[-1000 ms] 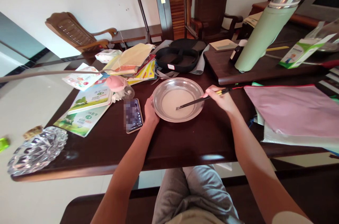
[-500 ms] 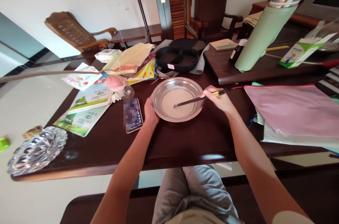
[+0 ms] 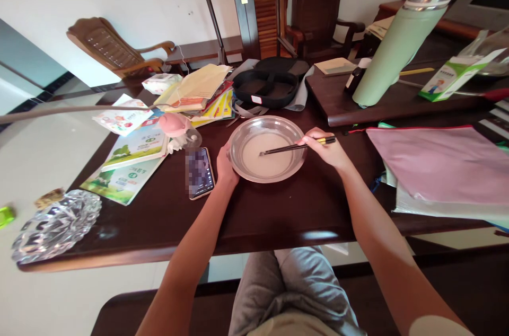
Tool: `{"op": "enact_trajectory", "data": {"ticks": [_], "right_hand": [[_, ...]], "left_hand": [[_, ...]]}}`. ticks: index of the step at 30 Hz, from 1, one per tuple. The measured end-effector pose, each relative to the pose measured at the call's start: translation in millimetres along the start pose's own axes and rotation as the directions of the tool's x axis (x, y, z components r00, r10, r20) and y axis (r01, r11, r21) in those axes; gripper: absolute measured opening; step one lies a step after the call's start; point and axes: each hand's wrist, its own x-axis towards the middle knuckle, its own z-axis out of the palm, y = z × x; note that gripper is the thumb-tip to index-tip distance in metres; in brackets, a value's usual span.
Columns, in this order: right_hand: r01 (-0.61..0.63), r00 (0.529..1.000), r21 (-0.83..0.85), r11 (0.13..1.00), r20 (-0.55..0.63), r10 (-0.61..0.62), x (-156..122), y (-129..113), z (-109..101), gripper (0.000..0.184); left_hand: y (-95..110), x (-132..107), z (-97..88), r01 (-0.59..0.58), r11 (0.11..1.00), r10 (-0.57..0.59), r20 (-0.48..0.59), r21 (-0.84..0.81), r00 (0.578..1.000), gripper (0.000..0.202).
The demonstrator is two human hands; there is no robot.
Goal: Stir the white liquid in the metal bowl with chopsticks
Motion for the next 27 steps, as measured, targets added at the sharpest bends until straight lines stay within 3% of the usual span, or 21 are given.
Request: {"op": "enact_trajectory", "data": {"ticks": [4,7,10,13,15,18,21,24,27], "right_hand": [[0.014,0.992,-0.07,0.997,-0.123,-0.022,1.1,2.6,-4.9,0.047],[-0.015,0.973,-0.011,1.0,-0.232,0.012,0.0,1.4,-13.6,0.052],[-0.035,0.988,0.04,0.999,-0.15,0.041,-0.9,-1.3,-11.3,0.054],[-0.011,0.999,-0.002,1.0,-0.033,0.011,-0.2,-1.5,-1.3,0.05],[0.012,1.0,-0.043,0.999,-0.019,-0.013,0.6,-0.2,1.4,0.048],[0.004,0.989,-0.065,0.998,-0.149,-0.014,0.8,1.5,-5.5,0.048],[-0.029,0.964,0.021,0.999,-0.264,0.033,-0.4,0.1,-14.6,0.055],[-0.058,0.986,0.094,0.994,-0.15,0.072,-1.2,-2.4,-11.4,0.055],[-0.017,1.0,0.038,0.999,-0.011,0.018,-0.6,-2.7,-0.3,0.05]], "left_hand": [[0.3,-0.7,0.8,-0.005,1.0,0.005,-0.02,-0.002,1.0,0.026],[1.2,-1.2,0.9,-0.001,1.0,0.001,-0.025,0.002,1.0,0.025],[1.5,-1.5,1.2,-0.006,1.0,0.007,-0.009,0.007,1.0,0.025],[1.1,-1.5,1.5,-0.004,1.0,0.004,-0.014,0.004,1.0,0.025],[0.6,-1.2,1.4,-0.001,1.0,0.001,-0.023,-0.001,1.0,0.025],[0.2,-0.6,0.7,0.005,1.0,-0.005,-0.027,0.005,1.0,0.025],[0.2,-0.2,0.0,0.003,1.0,-0.003,-0.024,0.014,1.0,0.025],[0.2,-0.2,0.0,0.004,1.0,-0.003,-0.02,0.014,1.0,0.026],[0.0,-0.4,0.7,0.006,1.0,-0.006,-0.026,0.007,1.0,0.025]]}}
